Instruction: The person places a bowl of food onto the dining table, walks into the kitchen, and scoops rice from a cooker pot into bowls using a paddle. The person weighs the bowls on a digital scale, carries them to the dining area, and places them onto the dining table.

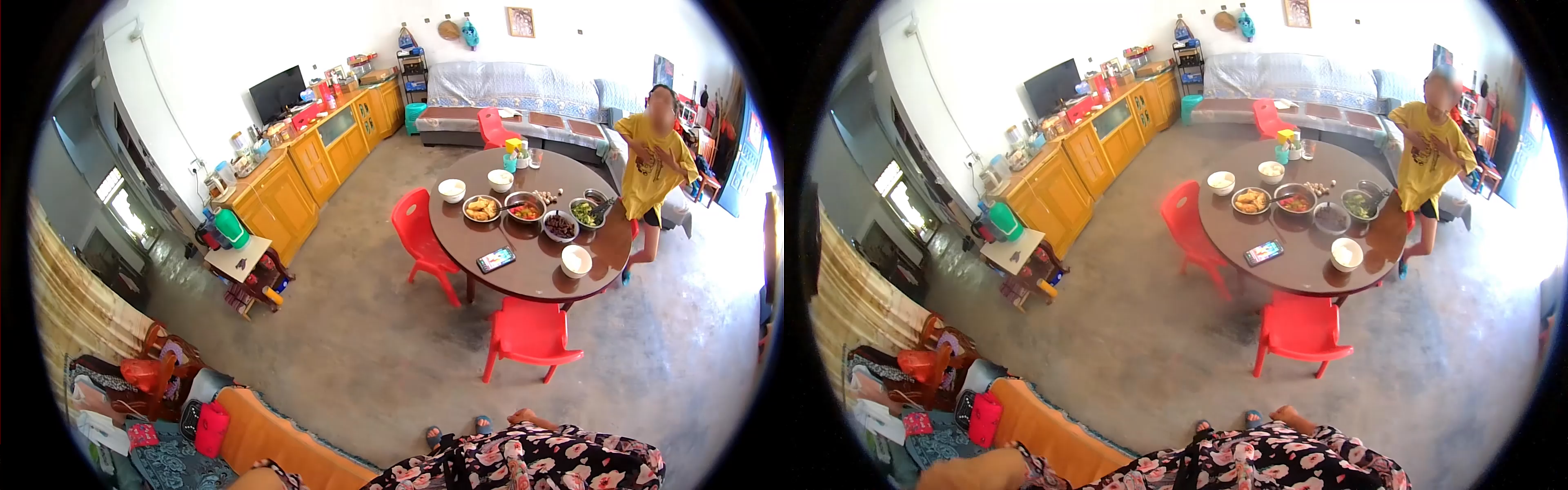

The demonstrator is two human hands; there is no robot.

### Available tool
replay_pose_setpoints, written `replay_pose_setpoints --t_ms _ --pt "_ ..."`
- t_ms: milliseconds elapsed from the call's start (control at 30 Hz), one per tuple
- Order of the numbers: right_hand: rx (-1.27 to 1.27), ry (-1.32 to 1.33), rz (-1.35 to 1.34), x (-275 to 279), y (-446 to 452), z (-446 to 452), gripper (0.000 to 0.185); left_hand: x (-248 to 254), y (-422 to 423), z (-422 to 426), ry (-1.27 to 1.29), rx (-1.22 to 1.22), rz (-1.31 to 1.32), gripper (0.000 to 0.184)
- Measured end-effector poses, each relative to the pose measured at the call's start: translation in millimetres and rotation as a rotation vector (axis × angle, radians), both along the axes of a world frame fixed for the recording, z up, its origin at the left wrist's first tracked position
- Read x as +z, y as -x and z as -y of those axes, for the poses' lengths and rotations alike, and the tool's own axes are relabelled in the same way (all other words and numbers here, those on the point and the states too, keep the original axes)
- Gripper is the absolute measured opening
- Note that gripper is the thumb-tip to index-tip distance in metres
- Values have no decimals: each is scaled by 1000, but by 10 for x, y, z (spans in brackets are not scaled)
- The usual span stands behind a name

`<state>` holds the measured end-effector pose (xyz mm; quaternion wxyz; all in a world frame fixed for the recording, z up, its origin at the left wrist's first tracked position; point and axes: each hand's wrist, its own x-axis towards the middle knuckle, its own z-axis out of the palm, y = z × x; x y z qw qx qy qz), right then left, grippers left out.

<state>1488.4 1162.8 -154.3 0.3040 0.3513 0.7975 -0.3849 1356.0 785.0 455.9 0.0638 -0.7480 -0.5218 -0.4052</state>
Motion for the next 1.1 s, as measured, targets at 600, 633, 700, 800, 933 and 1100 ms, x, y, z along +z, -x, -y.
replay_pose_setpoints --t_ms 600,633,700,800,933,1100 --pt "138 57 -20 -1001 -96 -34 39 -5957 -4 573 1230 822 1258 43" --pt "124 62 -16 -913 -46 -29 39 -5910 28 536 1229 835 1262 43" --pt "104 67 -12 -767 37 -28 39 -5849 37 485 1231 850 1276 42" --pt "72 72 -3 -606 92 -65 39 -5799 71 420 1231 870 1291 41" --pt "46 81 1 -506 166 -101 39 -5775 87 369 1245 893 1293 40" --pt "28 90 1 -440 206 -113 40 -5896 41 339 1287 895 1255 39"
